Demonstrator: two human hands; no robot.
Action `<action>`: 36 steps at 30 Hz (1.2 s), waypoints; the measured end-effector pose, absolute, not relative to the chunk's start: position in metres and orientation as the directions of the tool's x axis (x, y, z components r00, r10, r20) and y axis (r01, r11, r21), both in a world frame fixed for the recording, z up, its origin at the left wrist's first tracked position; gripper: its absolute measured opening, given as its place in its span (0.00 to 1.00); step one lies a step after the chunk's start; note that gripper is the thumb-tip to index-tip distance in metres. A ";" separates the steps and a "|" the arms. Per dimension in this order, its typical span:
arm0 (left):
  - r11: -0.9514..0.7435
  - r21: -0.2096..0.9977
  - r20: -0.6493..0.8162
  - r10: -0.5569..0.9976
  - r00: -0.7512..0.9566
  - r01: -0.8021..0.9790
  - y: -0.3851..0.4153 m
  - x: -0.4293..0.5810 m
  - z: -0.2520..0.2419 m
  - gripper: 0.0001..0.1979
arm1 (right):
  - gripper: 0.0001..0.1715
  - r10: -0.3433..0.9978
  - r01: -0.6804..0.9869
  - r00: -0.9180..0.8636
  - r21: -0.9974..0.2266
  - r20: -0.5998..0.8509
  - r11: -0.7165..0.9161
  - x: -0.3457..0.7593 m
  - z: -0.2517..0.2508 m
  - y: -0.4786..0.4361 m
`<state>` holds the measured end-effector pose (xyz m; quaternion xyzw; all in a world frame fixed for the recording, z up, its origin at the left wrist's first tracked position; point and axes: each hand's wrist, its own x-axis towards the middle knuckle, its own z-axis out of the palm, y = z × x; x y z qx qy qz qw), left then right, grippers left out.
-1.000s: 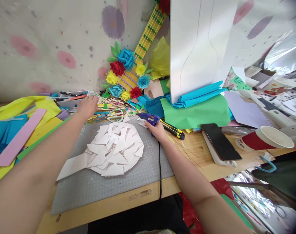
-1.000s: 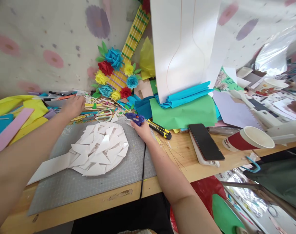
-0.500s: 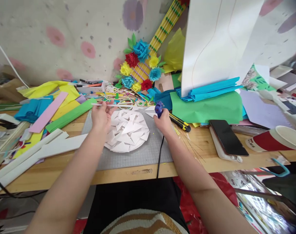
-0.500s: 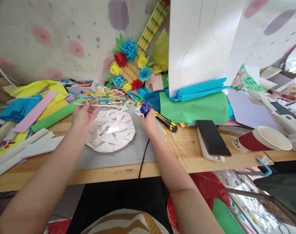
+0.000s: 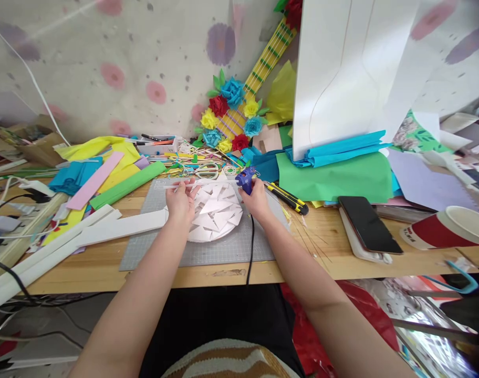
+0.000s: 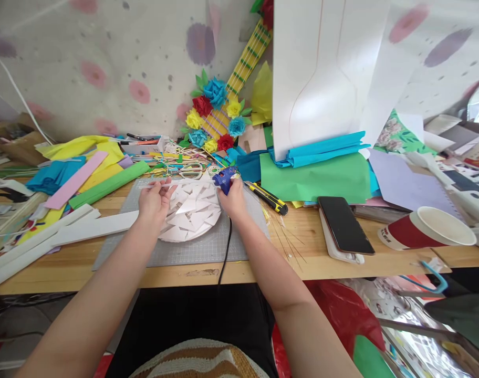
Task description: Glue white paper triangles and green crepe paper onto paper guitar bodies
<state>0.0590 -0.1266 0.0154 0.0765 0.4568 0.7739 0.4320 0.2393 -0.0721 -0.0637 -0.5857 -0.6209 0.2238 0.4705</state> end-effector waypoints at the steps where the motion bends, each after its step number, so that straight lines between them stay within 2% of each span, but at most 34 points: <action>1: -0.213 0.778 -0.270 0.736 -0.621 -0.592 -0.125 0.060 0.014 0.11 | 0.21 0.940 0.511 0.131 -0.834 0.316 0.210 0.239 -0.063 -0.072; 7: -0.273 0.794 -0.211 0.715 -0.667 -0.543 -0.124 0.065 0.006 0.10 | 0.24 0.938 0.482 0.180 -0.858 0.296 0.179 0.238 -0.063 -0.073; 11: -0.302 0.834 -0.021 0.820 -0.572 -0.463 -0.136 0.071 0.002 0.04 | 0.25 0.891 0.527 0.241 -0.823 0.385 0.213 0.238 -0.064 -0.072; 13: -0.288 0.860 0.040 0.861 -0.507 -0.421 -0.143 0.074 0.000 0.05 | 0.24 0.866 0.548 0.258 -0.803 0.428 0.234 0.240 -0.066 -0.071; 17: -0.235 0.883 0.050 0.908 -0.416 -0.407 -0.150 0.077 -0.006 0.11 | 0.24 0.829 0.585 0.273 -0.768 0.489 0.260 0.243 -0.068 -0.069; 22: -0.209 0.903 0.068 0.932 -0.357 -0.374 -0.145 0.076 -0.013 0.11 | 0.23 0.805 0.623 0.244 -0.723 0.541 0.298 0.245 -0.070 -0.067; 27: -0.226 0.915 0.125 0.946 -0.299 -0.335 -0.146 0.075 -0.012 0.13 | 0.23 0.810 0.582 0.249 -0.750 0.531 0.313 0.243 -0.072 -0.066; 29: -0.249 0.927 0.181 0.951 -0.249 -0.279 -0.149 0.076 -0.009 0.13 | 0.24 0.822 0.515 0.279 -0.800 0.496 0.308 0.241 -0.070 -0.066; 31: -0.280 0.943 0.252 0.954 -0.161 -0.182 -0.152 0.076 -0.005 0.14 | 0.24 0.859 0.380 0.299 -0.878 0.415 0.292 0.240 -0.067 -0.066; 34: -0.342 0.939 0.341 0.939 -0.037 -0.035 -0.150 0.072 0.000 0.18 | 0.23 0.943 0.048 0.248 -0.975 0.222 0.217 0.242 -0.059 -0.065; 36: -0.367 0.930 0.369 0.926 -0.078 0.037 -0.144 0.064 0.005 0.16 | 0.21 0.978 -0.174 0.172 -0.974 0.114 0.144 0.247 -0.052 -0.064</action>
